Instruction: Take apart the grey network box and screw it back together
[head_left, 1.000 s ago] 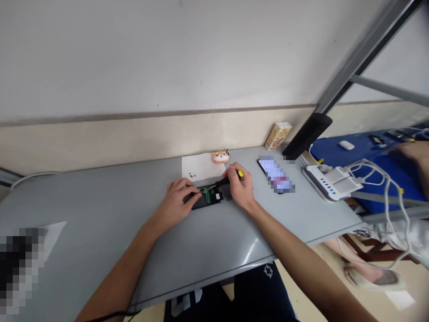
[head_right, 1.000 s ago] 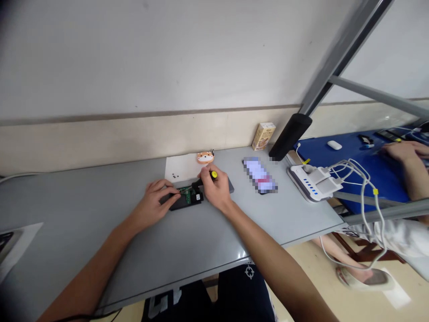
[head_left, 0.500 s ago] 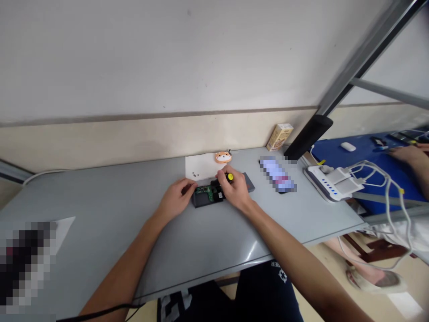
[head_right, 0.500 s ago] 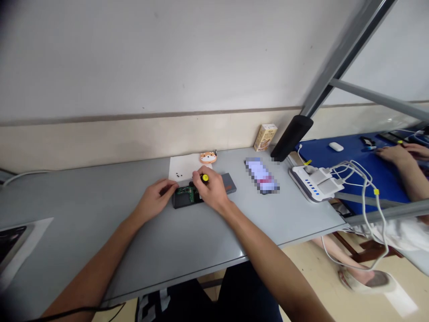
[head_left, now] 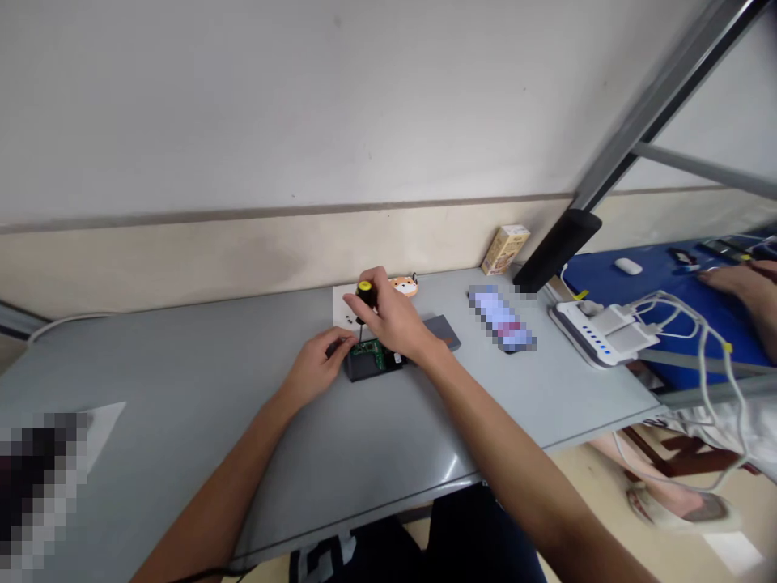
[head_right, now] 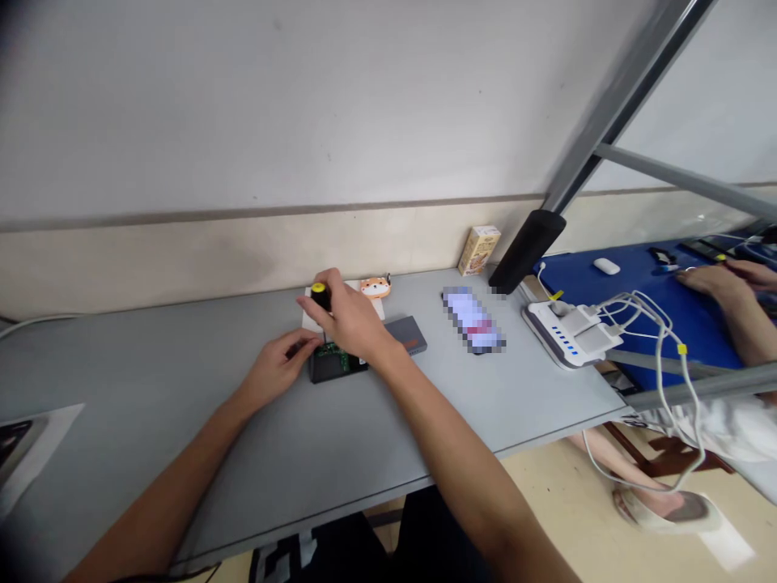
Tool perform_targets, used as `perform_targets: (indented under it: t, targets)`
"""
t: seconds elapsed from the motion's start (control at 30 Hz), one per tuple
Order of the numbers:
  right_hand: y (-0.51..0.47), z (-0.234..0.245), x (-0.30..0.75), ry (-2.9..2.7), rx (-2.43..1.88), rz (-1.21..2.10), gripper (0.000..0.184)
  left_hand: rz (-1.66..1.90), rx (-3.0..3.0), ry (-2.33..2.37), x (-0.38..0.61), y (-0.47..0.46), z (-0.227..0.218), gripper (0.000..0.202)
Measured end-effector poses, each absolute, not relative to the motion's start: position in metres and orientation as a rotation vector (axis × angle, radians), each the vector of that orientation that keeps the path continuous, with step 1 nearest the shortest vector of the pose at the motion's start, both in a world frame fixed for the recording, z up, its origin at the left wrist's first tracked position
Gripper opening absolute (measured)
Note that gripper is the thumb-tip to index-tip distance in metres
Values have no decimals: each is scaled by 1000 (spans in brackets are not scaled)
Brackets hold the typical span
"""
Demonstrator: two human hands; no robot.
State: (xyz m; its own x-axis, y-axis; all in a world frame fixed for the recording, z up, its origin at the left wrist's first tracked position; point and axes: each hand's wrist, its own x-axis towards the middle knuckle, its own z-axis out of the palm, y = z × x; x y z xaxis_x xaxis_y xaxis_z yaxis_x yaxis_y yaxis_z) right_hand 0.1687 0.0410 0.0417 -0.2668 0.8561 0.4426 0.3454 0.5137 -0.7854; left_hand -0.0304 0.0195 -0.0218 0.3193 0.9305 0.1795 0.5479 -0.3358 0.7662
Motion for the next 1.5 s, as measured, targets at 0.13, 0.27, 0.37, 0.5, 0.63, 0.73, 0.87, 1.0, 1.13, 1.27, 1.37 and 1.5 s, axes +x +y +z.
perform_targets:
  t: [0.13,0.27,0.37,0.5,0.63,0.73,0.87,1.0,1.13,1.27,1.37,1.5]
  targets:
    - [47,30,160,-1661,-787,879,29,814,2021,1311,-33,22,-27,31]
    - [53,21,154,-1449,-663,1165,36,799,2034,1326,-32,22,-26,29]
    - [56,20,147,-1218,-640,1269,36,786,2044,1327,-32,21,-25,29]
    - [55,20,142,-1027,-589,1334,36,788,2067,1327,-32,21,-24,29]
    - [54,20,147,-946,-448,1431,32,792,2070,1359,-32,19,-23,30]
    - [55,20,151,-963,-376,1476,30,778,2056,1397,-32,18,-22,30]
    - [52,21,148,-934,-334,1523,37,764,2036,1408,-32,18,-20,31]
    - [48,22,146,-938,-380,1498,30,765,2034,1400,-31,19,-19,29]
    - [49,21,149,-970,-359,1476,26,764,2064,1399,-31,19,-18,30]
    - [51,23,152,-996,-385,1484,36,758,2087,1410,-31,18,-18,29]
    - [51,23,150,-926,-363,1524,38,752,2091,1404,-31,18,-18,29]
    - [50,21,146,-890,-363,1504,29,758,2094,1387,-32,18,-19,30]
